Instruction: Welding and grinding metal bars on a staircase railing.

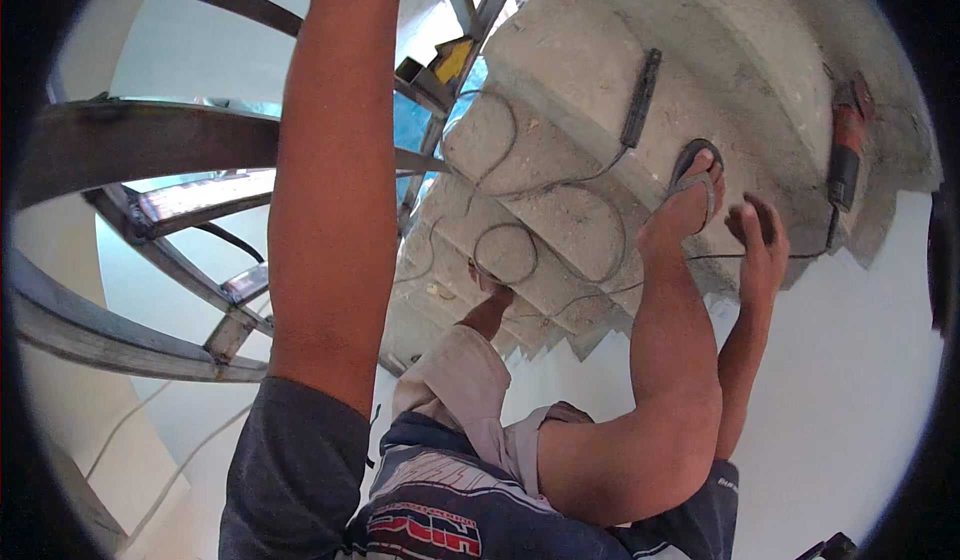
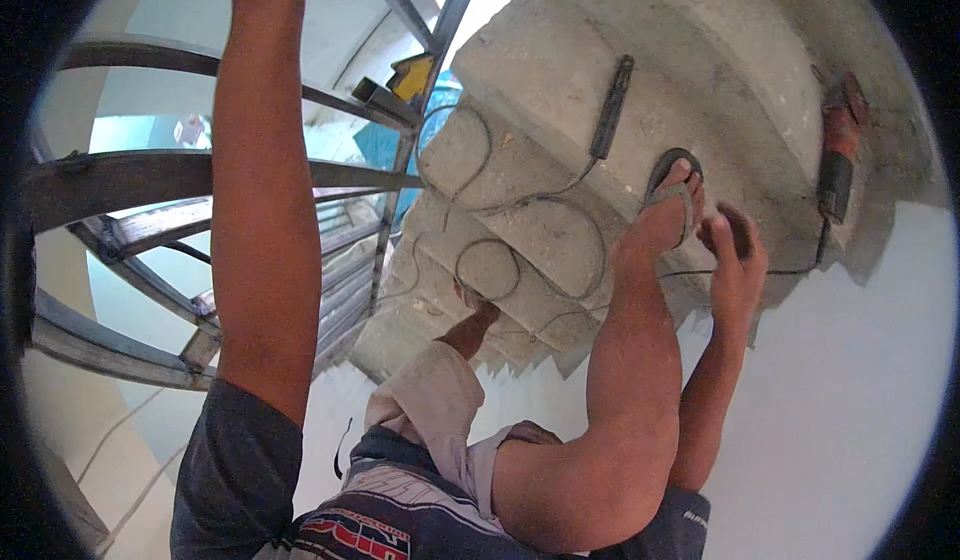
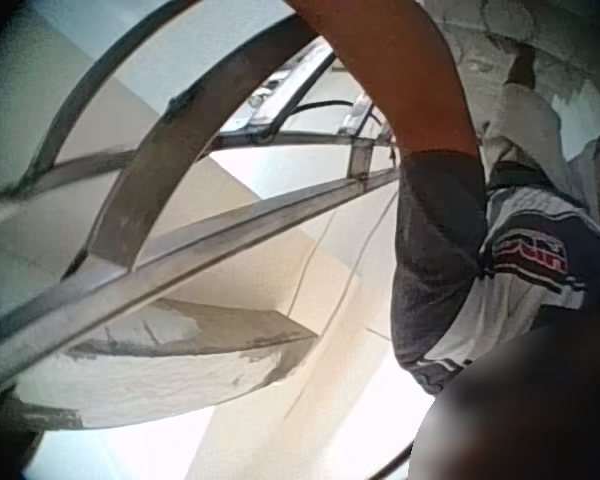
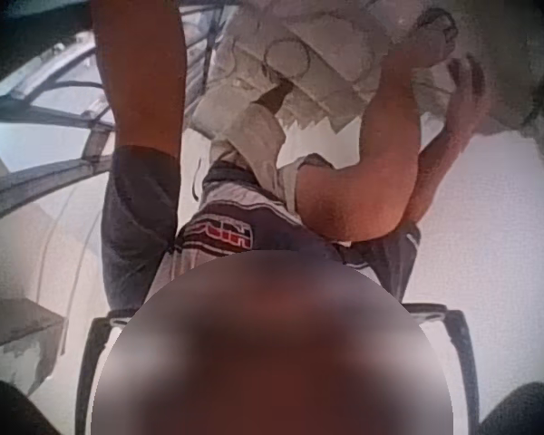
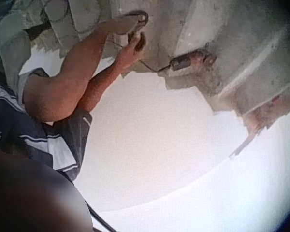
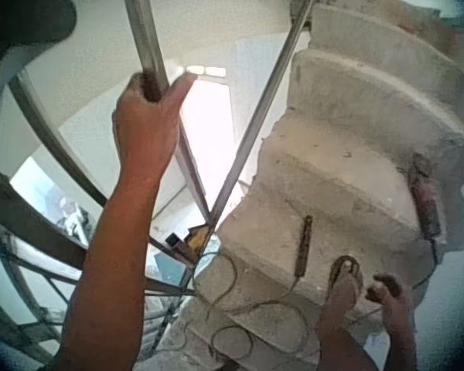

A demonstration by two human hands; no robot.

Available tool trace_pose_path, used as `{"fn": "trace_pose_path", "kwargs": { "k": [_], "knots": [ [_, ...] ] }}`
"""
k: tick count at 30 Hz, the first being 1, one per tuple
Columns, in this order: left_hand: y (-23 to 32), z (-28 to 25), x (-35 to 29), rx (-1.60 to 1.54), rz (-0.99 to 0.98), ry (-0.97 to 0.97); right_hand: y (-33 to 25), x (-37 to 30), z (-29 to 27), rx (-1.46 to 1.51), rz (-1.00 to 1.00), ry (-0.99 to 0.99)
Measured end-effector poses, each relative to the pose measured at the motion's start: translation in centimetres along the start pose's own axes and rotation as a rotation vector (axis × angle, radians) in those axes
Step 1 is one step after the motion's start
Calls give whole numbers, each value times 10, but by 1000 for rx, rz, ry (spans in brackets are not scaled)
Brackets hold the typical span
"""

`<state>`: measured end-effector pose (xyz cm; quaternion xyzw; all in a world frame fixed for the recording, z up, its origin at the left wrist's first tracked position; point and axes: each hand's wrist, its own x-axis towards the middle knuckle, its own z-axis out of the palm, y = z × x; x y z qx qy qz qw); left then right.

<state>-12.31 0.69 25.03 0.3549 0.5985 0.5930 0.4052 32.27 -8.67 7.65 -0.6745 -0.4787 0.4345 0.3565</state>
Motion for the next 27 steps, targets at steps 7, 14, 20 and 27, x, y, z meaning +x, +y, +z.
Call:
{"fn": "trace_pose_path", "kwargs": {
  "k": [7,14,20,27],
  "knots": [
    [-42,-9,40,742,858,520,45,108,121,-355,-45,-448],
    [-23,11,36,723,600,539,37,152,174,-834,-195,-267],
    [-39,11,16,724,412,588,70,138,176,-563,-20,-311],
    [-15,6,13,611,467,502,28,151,125,259,148,-409]
  ]
}}
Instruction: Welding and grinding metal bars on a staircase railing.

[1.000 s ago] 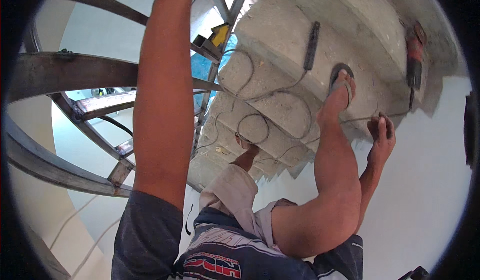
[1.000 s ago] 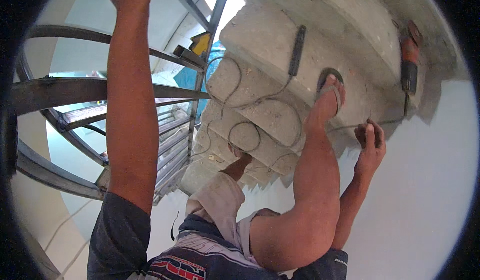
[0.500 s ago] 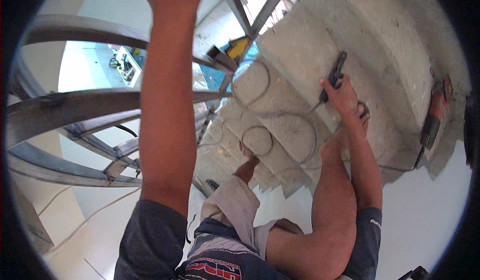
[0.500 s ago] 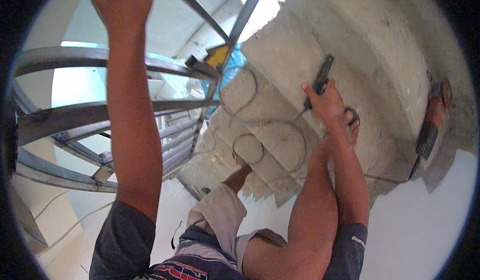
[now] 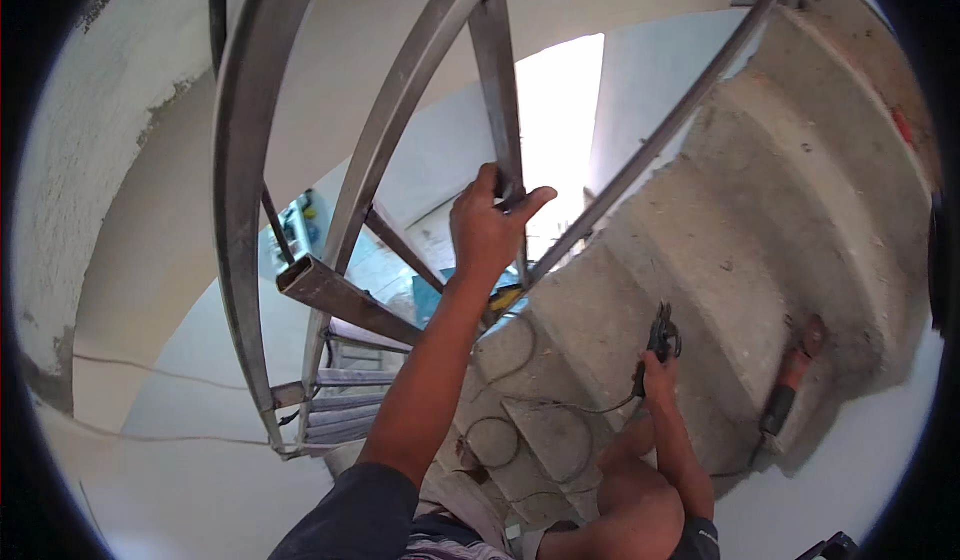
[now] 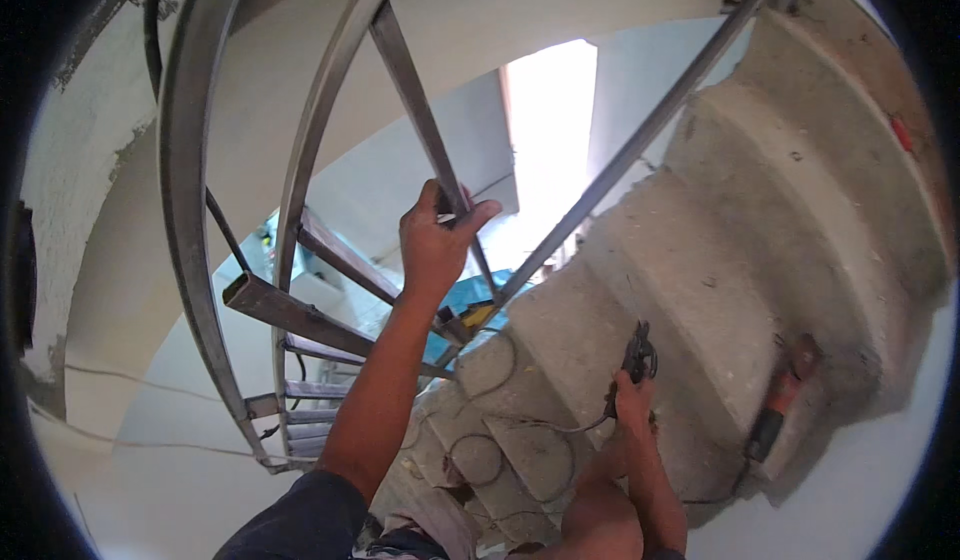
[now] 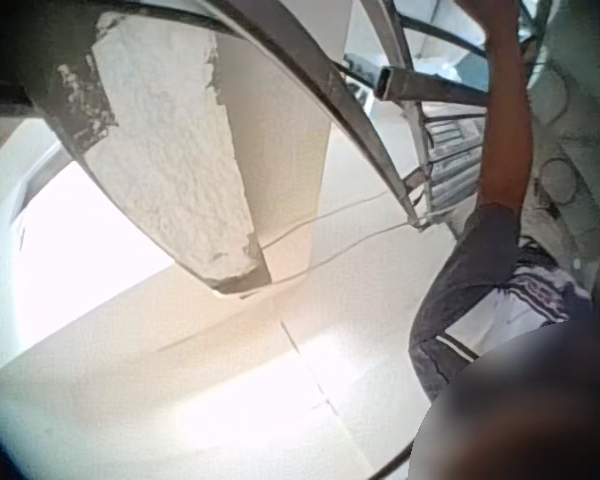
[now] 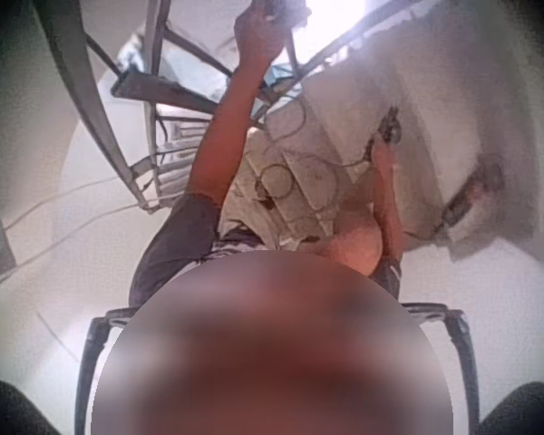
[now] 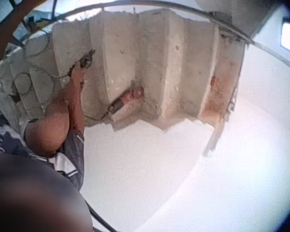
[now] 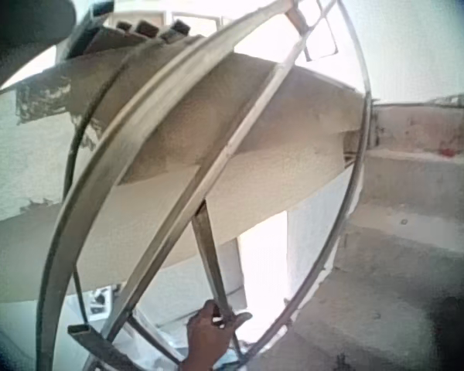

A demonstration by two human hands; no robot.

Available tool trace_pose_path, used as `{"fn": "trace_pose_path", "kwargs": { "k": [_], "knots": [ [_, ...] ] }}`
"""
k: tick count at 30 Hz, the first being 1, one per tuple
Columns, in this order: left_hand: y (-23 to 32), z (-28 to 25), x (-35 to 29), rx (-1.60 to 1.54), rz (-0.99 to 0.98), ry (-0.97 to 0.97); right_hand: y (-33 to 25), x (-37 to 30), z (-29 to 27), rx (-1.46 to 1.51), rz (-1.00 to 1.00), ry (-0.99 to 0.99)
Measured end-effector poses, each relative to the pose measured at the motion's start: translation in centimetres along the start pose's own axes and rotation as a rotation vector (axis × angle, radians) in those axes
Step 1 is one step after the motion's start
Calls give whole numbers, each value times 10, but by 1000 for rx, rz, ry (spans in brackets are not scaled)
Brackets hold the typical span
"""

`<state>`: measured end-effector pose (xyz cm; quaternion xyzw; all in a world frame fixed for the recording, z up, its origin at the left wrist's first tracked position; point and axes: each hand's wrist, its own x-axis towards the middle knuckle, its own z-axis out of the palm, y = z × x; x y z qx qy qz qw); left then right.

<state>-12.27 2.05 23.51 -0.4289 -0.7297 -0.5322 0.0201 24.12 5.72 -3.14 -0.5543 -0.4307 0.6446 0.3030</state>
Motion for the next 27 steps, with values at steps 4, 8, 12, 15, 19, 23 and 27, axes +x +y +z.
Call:
{"fn": "trace_pose_path", "kwargs": {
  "k": [4,8,12,15,19,23,27],
  "knots": [
    [-1,0,3,63,-20,-14,-191,-83,7,-61,-297,141],
    [14,-5,4,82,-26,-50,-325,-150,-4,-41,-583,212],
    [21,1,-1,47,-22,-48,-410,-203,8,171,-896,362],
    [13,1,-1,102,-43,-51,-421,-192,26,302,-1073,289],
    [12,0,-2,84,-67,-21,-398,-150,59,157,-927,-82],
    [-4,1,0,76,-24,0,-371,-70,133,-107,-1242,-411],
    [2,7,-10,140,-91,52,-384,-25,189,-260,-1695,-569]
  ]
}}
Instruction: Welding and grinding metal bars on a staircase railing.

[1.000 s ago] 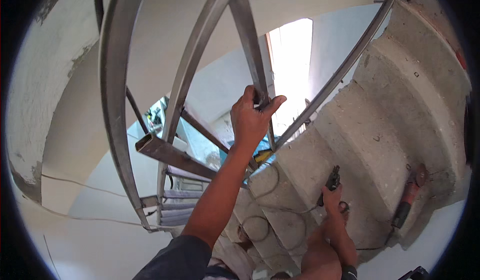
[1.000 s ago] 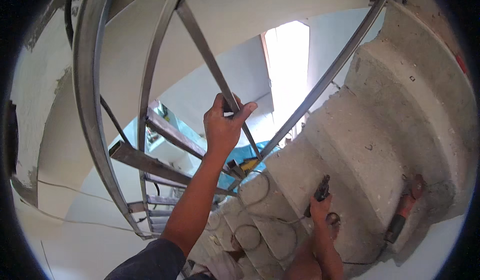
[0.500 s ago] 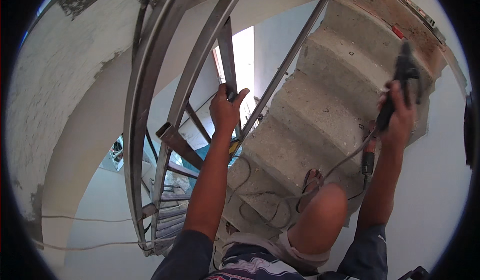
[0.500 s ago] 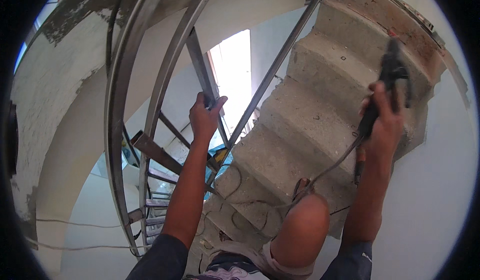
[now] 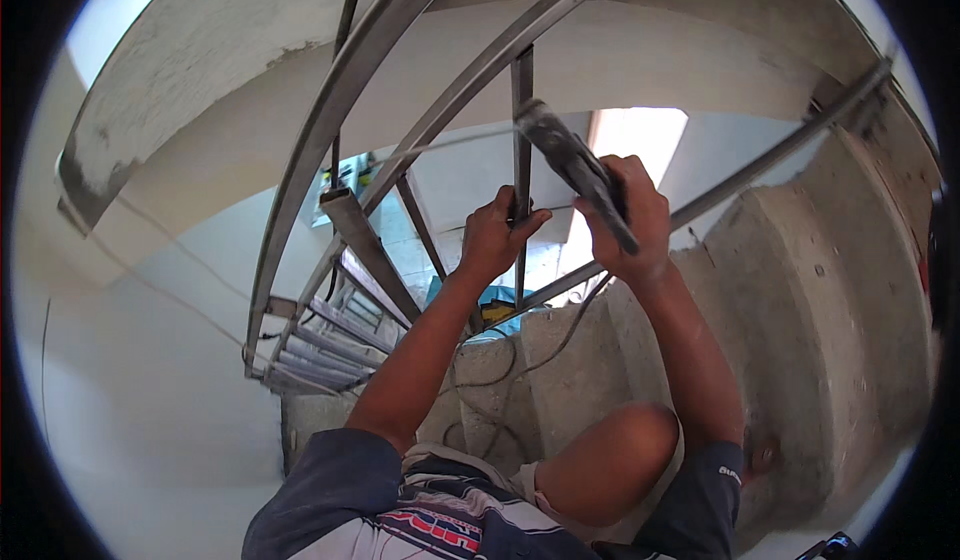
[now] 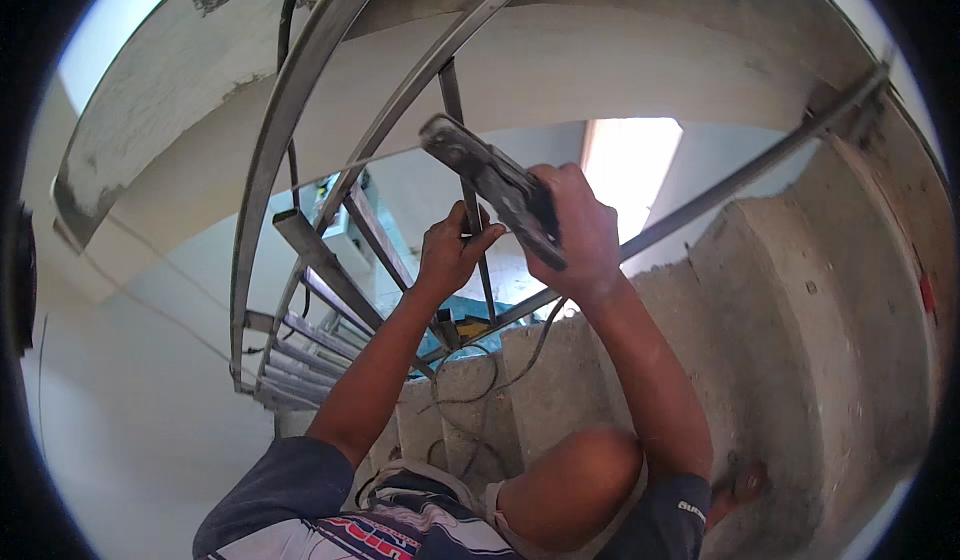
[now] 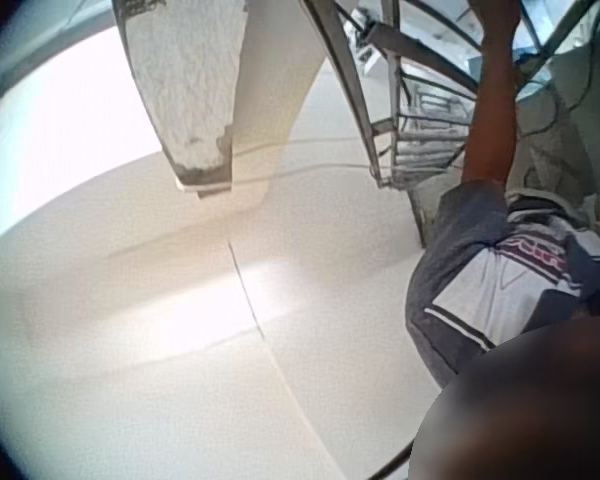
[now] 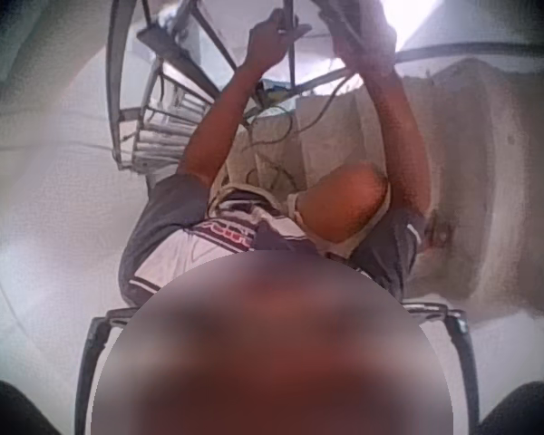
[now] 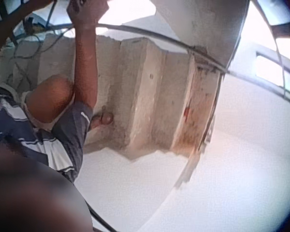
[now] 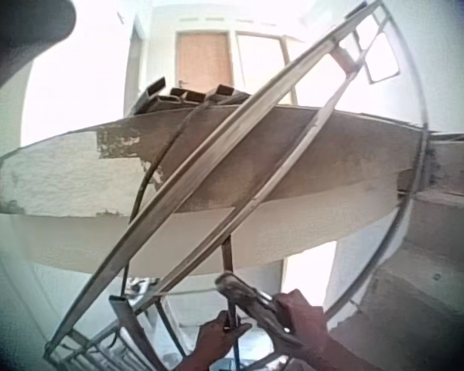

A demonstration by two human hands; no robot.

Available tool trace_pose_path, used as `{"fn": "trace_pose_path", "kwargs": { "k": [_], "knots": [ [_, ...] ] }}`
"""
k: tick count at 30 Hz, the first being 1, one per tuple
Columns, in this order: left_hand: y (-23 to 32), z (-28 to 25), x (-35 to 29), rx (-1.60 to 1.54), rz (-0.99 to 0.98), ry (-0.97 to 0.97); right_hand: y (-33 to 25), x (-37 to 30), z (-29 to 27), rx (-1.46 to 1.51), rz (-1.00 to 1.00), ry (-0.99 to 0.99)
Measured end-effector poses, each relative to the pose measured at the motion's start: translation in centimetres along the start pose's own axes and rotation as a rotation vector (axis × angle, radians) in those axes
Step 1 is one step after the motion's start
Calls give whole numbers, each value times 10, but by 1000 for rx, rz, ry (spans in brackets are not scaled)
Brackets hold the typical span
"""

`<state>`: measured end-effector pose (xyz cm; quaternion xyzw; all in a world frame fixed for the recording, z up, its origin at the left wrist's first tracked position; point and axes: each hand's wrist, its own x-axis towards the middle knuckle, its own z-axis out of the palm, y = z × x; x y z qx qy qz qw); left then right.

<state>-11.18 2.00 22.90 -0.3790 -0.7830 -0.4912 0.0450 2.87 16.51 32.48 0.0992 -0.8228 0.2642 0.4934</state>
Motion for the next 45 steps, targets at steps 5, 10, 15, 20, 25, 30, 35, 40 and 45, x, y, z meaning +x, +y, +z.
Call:
{"fn": "trace_pose_path", "kwargs": {
  "k": [5,10,15,20,25,30,35,40,45],
  "knots": [
    [17,9,-9,125,-33,124,30,25,23,164,-212,150],
    [20,14,-7,160,3,167,37,25,31,31,-104,110],
    [21,21,-10,155,62,192,37,17,32,40,-86,148],
    [22,21,-10,141,41,205,27,19,26,43,-38,144],
    [19,20,-7,173,66,225,22,22,26,43,-16,138],
    [14,19,-6,131,59,209,14,24,23,69,87,71],
    [11,19,-6,116,93,214,16,14,24,82,-25,93],
    [17,22,-6,168,65,226,20,12,21,70,-3,130],
    [19,23,-5,150,-4,202,24,23,22,103,-1,156]
  ]
}}
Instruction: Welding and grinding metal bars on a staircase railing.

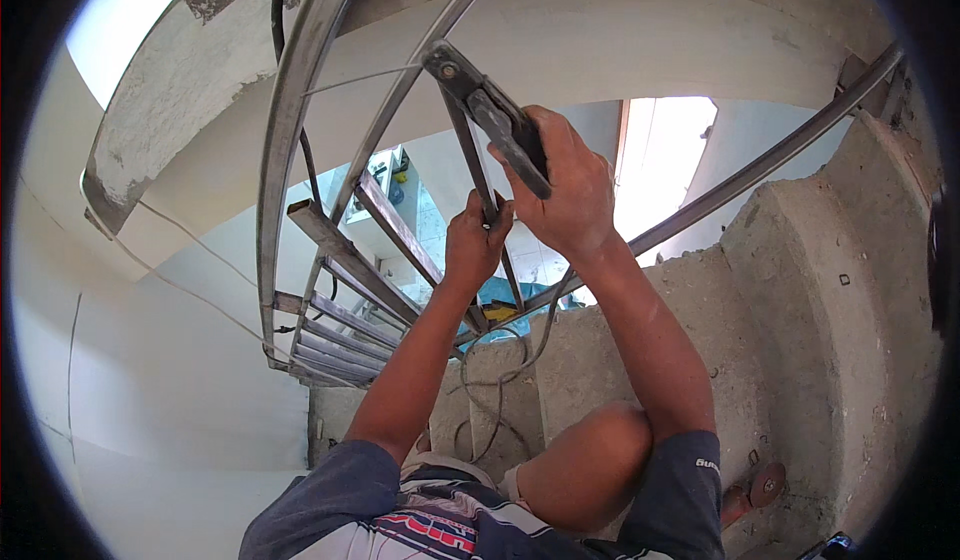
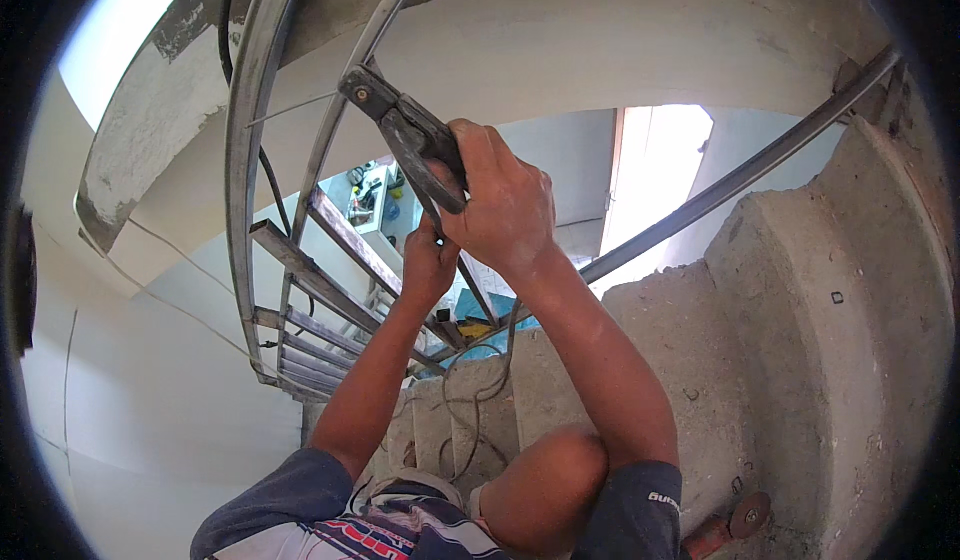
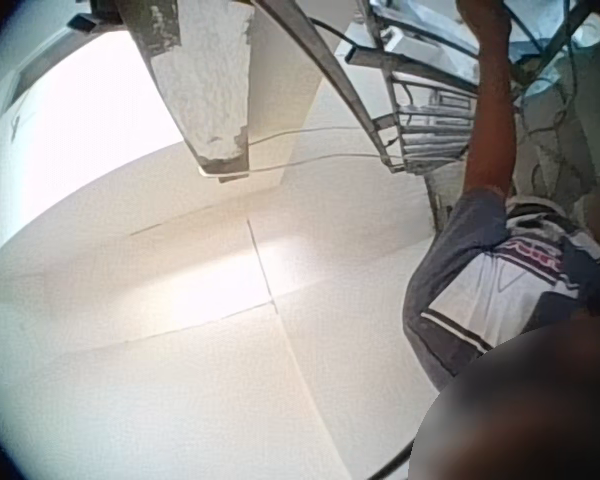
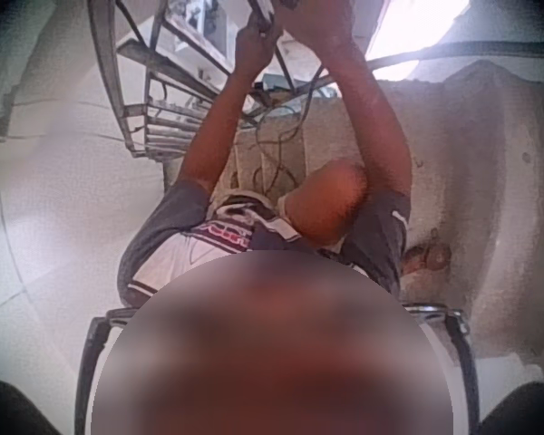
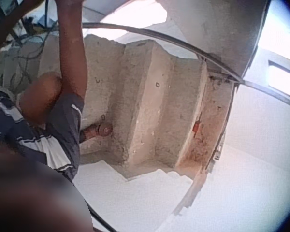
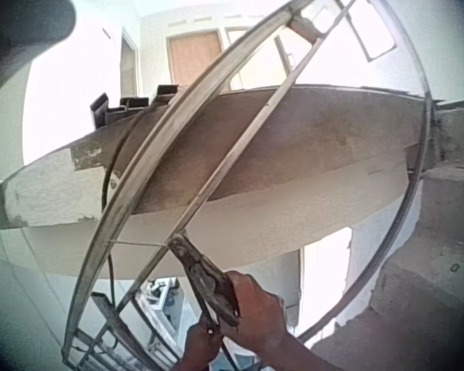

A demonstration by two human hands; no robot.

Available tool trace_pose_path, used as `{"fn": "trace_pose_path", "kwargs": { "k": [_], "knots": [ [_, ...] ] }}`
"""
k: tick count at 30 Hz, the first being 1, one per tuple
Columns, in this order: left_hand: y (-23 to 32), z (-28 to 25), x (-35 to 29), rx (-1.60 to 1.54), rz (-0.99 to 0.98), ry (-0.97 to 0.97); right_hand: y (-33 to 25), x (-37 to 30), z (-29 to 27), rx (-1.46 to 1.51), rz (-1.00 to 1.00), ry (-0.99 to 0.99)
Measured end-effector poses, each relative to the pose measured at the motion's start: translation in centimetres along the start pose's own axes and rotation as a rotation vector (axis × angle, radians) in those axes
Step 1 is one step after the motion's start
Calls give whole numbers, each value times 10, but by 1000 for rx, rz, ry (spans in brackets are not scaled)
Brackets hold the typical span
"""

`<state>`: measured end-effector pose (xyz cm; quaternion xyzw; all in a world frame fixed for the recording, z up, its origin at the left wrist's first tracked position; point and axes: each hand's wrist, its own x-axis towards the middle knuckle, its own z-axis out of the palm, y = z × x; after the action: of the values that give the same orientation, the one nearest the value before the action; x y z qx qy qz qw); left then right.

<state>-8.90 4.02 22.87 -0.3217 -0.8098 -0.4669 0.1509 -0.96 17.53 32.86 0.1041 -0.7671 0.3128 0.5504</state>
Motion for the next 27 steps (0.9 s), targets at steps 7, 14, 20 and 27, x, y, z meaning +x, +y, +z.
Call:
{"fn": "trace_pose_path", "kwargs": {
  "k": [7,14,20,27],
  "knots": [
    [-4,-3,0,-24,20,13,-7,7,4,-152,-38,21],
    [-5,-4,2,-29,12,-13,0,9,5,-159,-91,56],
    [-5,-4,1,-72,4,-24,0,9,4,-189,-85,51],
    [-4,-4,1,-85,-15,-2,2,5,2,-27,-49,17]
  ]
}}
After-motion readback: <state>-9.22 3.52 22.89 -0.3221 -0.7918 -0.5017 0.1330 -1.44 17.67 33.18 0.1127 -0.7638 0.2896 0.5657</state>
